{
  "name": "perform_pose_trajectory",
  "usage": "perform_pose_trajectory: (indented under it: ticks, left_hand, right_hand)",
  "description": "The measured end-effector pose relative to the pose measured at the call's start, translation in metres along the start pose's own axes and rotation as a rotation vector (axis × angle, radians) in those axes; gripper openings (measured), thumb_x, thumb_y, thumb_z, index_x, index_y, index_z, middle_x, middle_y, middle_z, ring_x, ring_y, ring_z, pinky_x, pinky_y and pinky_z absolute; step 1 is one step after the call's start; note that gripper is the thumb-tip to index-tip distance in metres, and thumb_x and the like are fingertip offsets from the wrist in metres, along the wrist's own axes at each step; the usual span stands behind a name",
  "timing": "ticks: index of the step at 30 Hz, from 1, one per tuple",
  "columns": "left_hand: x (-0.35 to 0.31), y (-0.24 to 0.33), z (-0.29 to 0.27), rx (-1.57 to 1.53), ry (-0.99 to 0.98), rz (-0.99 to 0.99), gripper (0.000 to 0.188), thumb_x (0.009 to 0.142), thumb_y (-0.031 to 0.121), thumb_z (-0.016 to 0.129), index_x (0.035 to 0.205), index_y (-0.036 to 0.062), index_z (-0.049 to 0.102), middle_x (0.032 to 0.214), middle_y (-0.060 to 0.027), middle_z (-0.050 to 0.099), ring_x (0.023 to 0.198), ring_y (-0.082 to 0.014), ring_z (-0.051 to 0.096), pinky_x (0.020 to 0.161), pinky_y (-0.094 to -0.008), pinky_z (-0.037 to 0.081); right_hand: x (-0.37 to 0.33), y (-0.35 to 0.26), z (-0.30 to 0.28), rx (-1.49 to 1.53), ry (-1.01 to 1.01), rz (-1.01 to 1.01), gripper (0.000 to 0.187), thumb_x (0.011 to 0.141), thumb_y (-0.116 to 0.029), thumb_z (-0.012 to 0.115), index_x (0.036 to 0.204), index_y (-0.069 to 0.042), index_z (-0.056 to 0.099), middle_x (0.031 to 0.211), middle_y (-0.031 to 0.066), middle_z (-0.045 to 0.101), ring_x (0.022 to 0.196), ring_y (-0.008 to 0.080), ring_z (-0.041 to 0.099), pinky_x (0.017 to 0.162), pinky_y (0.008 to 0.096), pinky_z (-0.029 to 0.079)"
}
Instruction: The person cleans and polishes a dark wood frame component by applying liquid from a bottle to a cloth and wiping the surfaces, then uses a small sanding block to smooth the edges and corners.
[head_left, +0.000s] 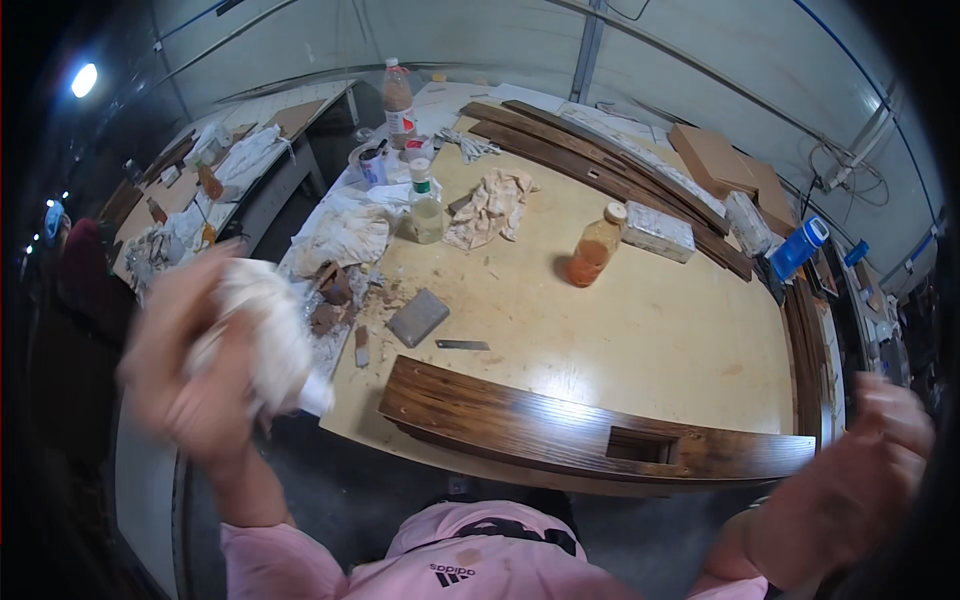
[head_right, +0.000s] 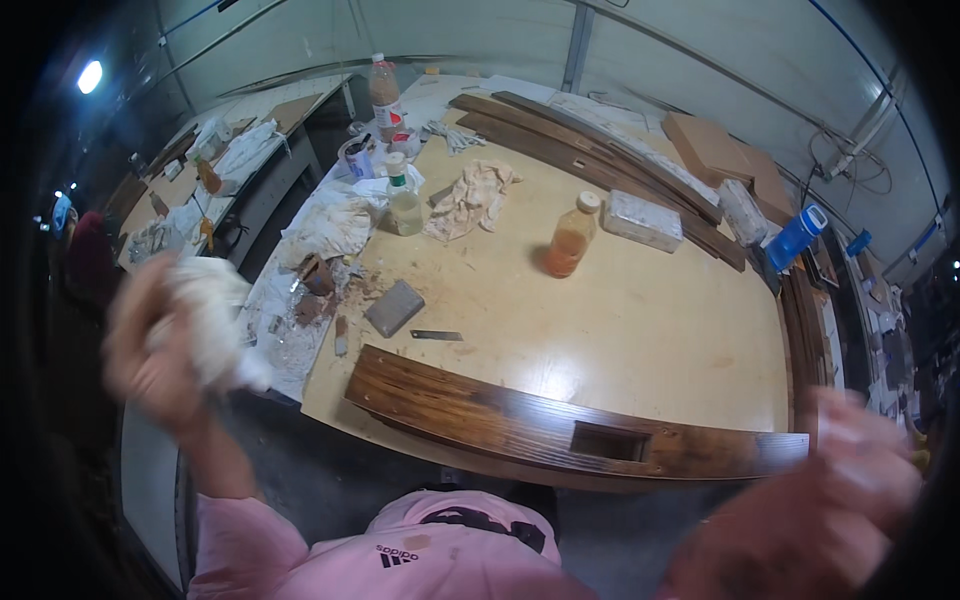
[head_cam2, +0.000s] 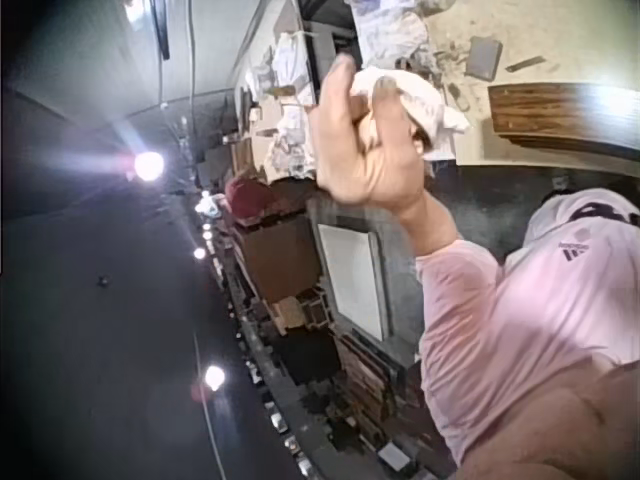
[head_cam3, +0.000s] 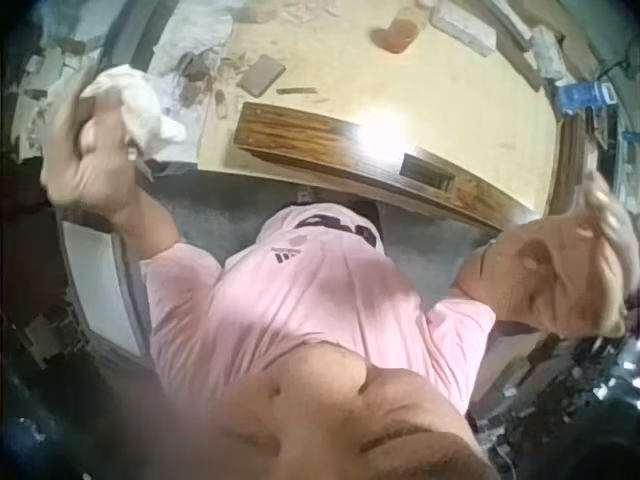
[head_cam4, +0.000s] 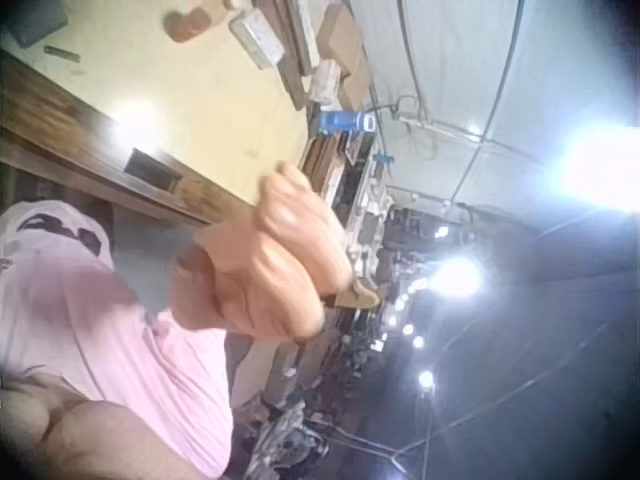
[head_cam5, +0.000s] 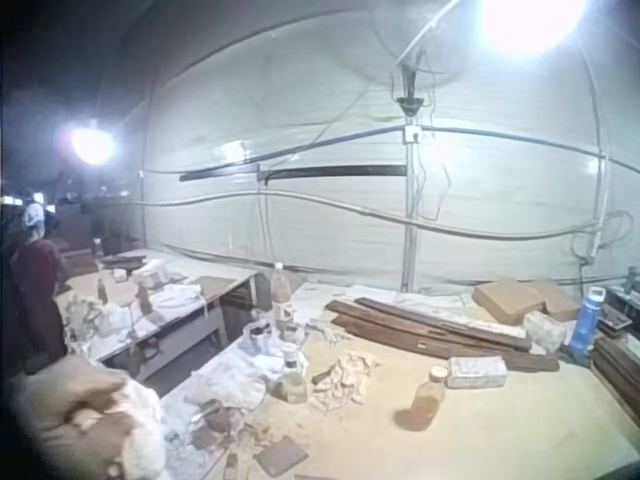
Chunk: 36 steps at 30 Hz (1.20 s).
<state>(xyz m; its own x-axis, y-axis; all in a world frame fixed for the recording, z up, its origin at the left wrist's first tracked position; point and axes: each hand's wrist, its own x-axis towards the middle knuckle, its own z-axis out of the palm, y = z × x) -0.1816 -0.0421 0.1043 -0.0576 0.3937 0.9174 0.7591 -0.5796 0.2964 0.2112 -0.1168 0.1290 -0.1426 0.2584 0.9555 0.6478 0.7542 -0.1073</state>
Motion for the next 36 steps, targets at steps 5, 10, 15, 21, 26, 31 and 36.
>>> perform_pose_trajectory:
  ticks: [5,10,15,21,26,31,36]
  left_hand:
    - [-0.134,-0.154,0.022,0.310,-0.745,-0.469,0.023,0.081,0.022,0.074,0.097,0.0060,0.073,0.092,-0.0121,0.073,0.083,-0.0303,0.071,0.074,-0.0402,0.053]
    - [-0.212,-0.179,0.059,0.511,-1.100,-0.628,0.035,0.080,0.040,0.074,0.095,0.0088,0.074,0.092,-0.0178,0.073,0.088,-0.0349,0.071,0.077,-0.0471,0.053]
    - [-0.252,-0.217,0.063,0.577,-0.920,-0.725,0.043,0.076,0.042,0.075,0.099,0.0068,0.073,0.092,-0.0200,0.073,0.090,-0.0387,0.070,0.078,-0.0513,0.052]
    - [-0.171,-0.118,0.013,-0.236,-0.591,-0.837,0.023,0.077,0.004,0.073,0.097,-0.0066,0.066,0.076,-0.0062,0.063,0.072,-0.0121,0.060,0.067,-0.0264,0.048]
    - [-0.170,-0.025,0.025,-0.551,-0.780,-0.688,0.030,0.068,0.005,0.078,0.094,-0.0054,0.067,0.074,-0.0064,0.064,0.066,-0.0129,0.061,0.062,-0.0282,0.049]
    - [-0.187,0.005,0.051,-0.520,-0.820,-0.649,0.038,0.075,0.012,0.081,0.109,0.0012,0.069,0.090,-0.0123,0.071,0.079,-0.0232,0.071,0.071,-0.0337,0.057]
    - [-0.214,0.036,0.036,-0.250,-1.045,-0.201,0.058,0.078,0.035,0.076,0.129,0.0086,0.062,0.142,-0.0053,0.052,0.082,-0.0243,0.071,0.064,-0.0376,0.057]
  right_hand:
    - [-0.081,-0.031,0.095,0.213,-0.556,0.571,0.026,0.070,0.007,0.072,0.095,0.001,0.069,0.098,0.0167,0.068,0.086,0.0295,0.068,0.073,0.0348,0.054]
    - [-0.153,-0.051,0.109,0.357,-0.667,0.968,0.015,0.076,0.002,0.071,0.091,0.001,0.071,0.089,0.0126,0.071,0.083,0.0248,0.070,0.077,0.0317,0.054]
    - [-0.175,-0.047,0.153,0.509,-0.680,0.895,0.012,0.084,-0.005,0.071,0.095,-0.001,0.069,0.092,0.0146,0.068,0.084,0.0325,0.068,0.075,0.0358,0.054]
    - [-0.170,-0.052,0.189,0.693,-0.573,1.017,0.017,0.088,-0.005,0.070,0.104,0.000,0.067,0.097,0.0093,0.068,0.084,0.0206,0.067,0.076,0.0313,0.053]
    - [-0.145,-0.063,0.207,1.034,-0.355,1.226,0.030,0.090,-0.006,0.071,0.119,-0.001,0.063,0.108,0.0036,0.067,0.090,0.0113,0.064,0.083,0.0270,0.053]
    - [-0.150,-0.043,0.205,0.954,-0.349,1.488,0.025,0.090,-0.008,0.068,0.113,0.000,0.065,0.087,0.0006,0.065,0.085,0.0075,0.061,0.077,0.0258,0.052]
    - [-0.131,0.002,0.188,0.555,-0.310,1.117,0.029,0.094,-0.004,0.061,0.122,0.002,0.062,0.090,0.0017,0.057,0.075,0.0094,0.053,0.064,0.0253,0.045]
